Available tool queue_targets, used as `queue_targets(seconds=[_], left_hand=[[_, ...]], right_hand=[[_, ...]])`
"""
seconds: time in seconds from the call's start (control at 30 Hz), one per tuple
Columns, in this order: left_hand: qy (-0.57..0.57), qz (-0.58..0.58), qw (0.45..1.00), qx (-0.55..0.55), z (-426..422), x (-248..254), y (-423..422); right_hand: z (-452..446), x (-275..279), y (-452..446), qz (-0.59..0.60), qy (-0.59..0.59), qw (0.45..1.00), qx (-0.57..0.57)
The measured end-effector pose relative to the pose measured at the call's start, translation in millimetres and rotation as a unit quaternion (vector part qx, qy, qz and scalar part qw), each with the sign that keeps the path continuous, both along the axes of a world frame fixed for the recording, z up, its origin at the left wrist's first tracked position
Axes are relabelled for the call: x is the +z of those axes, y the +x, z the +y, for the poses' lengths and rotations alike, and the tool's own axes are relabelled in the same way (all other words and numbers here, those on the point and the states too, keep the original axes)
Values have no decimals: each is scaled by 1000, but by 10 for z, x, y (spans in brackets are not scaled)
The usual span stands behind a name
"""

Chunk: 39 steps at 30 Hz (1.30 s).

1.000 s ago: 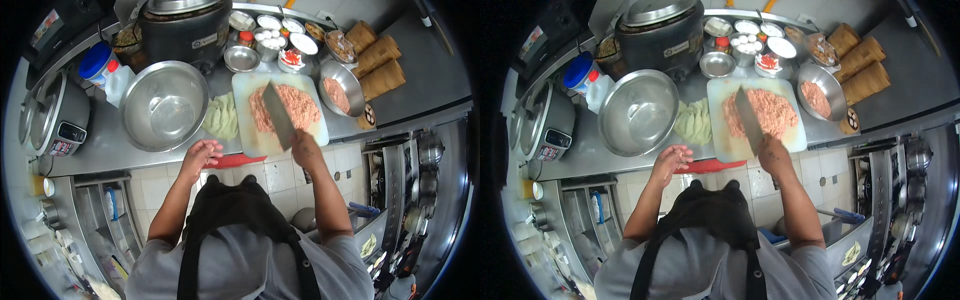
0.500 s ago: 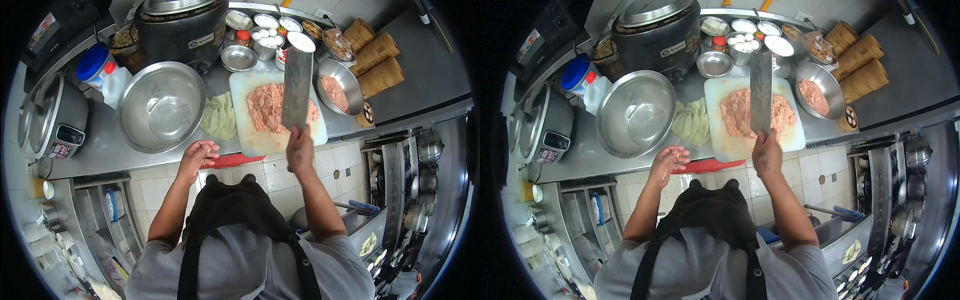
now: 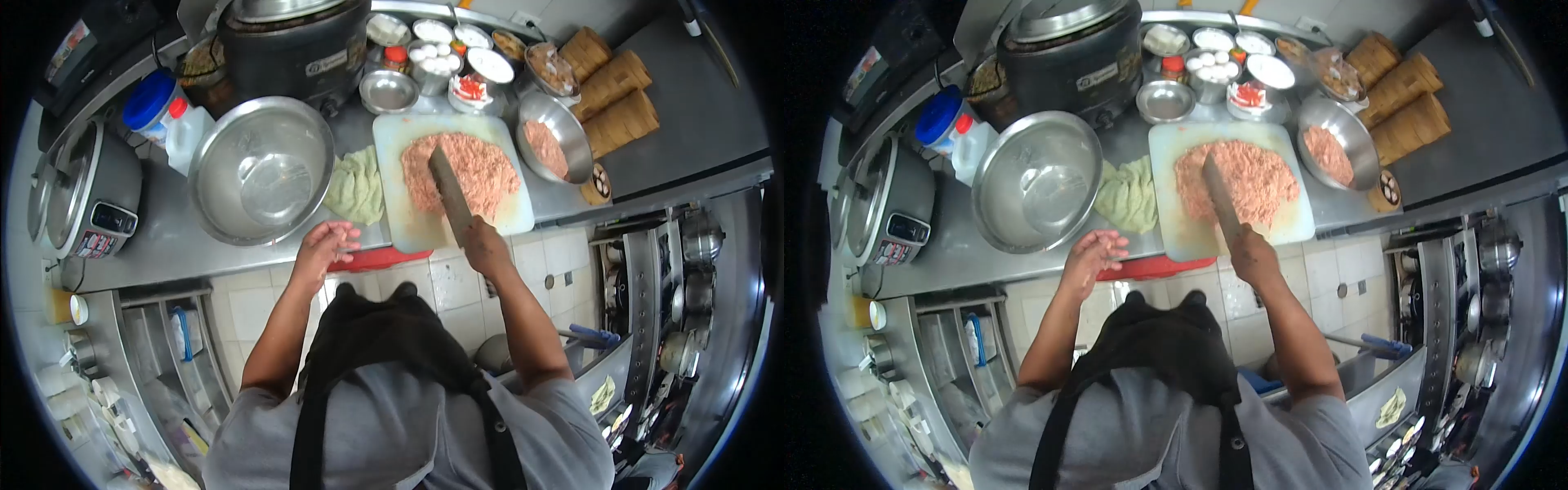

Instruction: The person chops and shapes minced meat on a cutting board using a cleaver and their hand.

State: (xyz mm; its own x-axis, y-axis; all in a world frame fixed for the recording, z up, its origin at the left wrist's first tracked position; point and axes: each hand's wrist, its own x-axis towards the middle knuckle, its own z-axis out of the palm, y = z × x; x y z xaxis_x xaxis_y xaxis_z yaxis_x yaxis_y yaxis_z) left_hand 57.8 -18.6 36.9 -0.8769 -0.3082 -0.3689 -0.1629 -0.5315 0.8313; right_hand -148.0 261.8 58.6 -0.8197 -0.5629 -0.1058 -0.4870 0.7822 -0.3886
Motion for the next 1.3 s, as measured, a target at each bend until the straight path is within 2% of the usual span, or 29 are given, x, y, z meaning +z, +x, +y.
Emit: queue_targets(seconds=[0.07,0.13,0.2,0.27,0.3,0.33,0.4,0.5,0.6,0.63,0.67,0.73,0.8,0.83,0.87,0.93,0.97,1.0,1.07,1.1,1.17,1.2,1.23,1.3], left_hand=[[6,-2,1000,7,12,-49,-17],[2,-12,1000,5,13,-35,1],[0,-8,1000,2,21,-26,-46],[-1,1,1000,0,25,-32,-54],[-2,12,1000,4,25,-25,-60],[-5,23,1000,11,23,-13,-77],[-11,23,1000,12,-22,10,-103],[-7,-11,1000,11,13,-30,-38],[-4,-4,1000,10,28,-2,-101],[-2,2,1000,8,32,8,-111],[-2,10,1000,10,25,18,-130],[-8,-6,1000,6,35,32,-67],[-9,-6,1000,18,38,21,-97],[-8,-12,1000,15,49,19,-68],[-13,-2,1000,16,6,34,-155],[-11,-2,1000,10,35,42,-194],[-11,0,1000,8,32,48,-206],[-11,7,1000,9,28,56,-214],[-10,21,1000,11,35,64,-202],[-15,18,1000,10,-10,83,-242],[-12,-2,1000,14,9,54,-191],[-9,-6,1000,8,26,28,-158],[-9,-1,1000,6,9,8,-203],[-8,9,1000,-4,20,-8,-231]], right_hand=[[-145,693,92,39,-12,999,-27],[-348,1255,196,18,-54,993,-101],[-430,1217,256,79,-171,973,-133],[-395,721,278,83,-131,972,-178],[-307,529,278,45,-24,988,-148],[-15,101,121,46,24,999,-14],[-34,477,98,-34,72,996,-30],[-259,1099,206,18,-2,998,-61],[-358,654,242,96,-141,977,-124],[-324,469,271,70,-47,987,-139],[-144,298,212,54,27,998,-29],[-7,359,89,-26,41,998,43],[-82,832,90,12,74,997,28],[-252,1181,189,1,3,1000,-20],[-346,1286,222,31,-10,998,-56],[-449,977,276,97,-125,982,-107],[-412,604,283,107,-147,976,-122],[-330,474,295,82,-42,992,-92],[228,-145,10,-31,-106,990,86],[111,299,75,10,-35,996,79],[-207,1118,183,21,3,1000,13],[-300,1307,268,23,22,999,-29],[-370,1351,296,47,-13,997,-52],[-416,1008,327,69,-26,992,-108]])
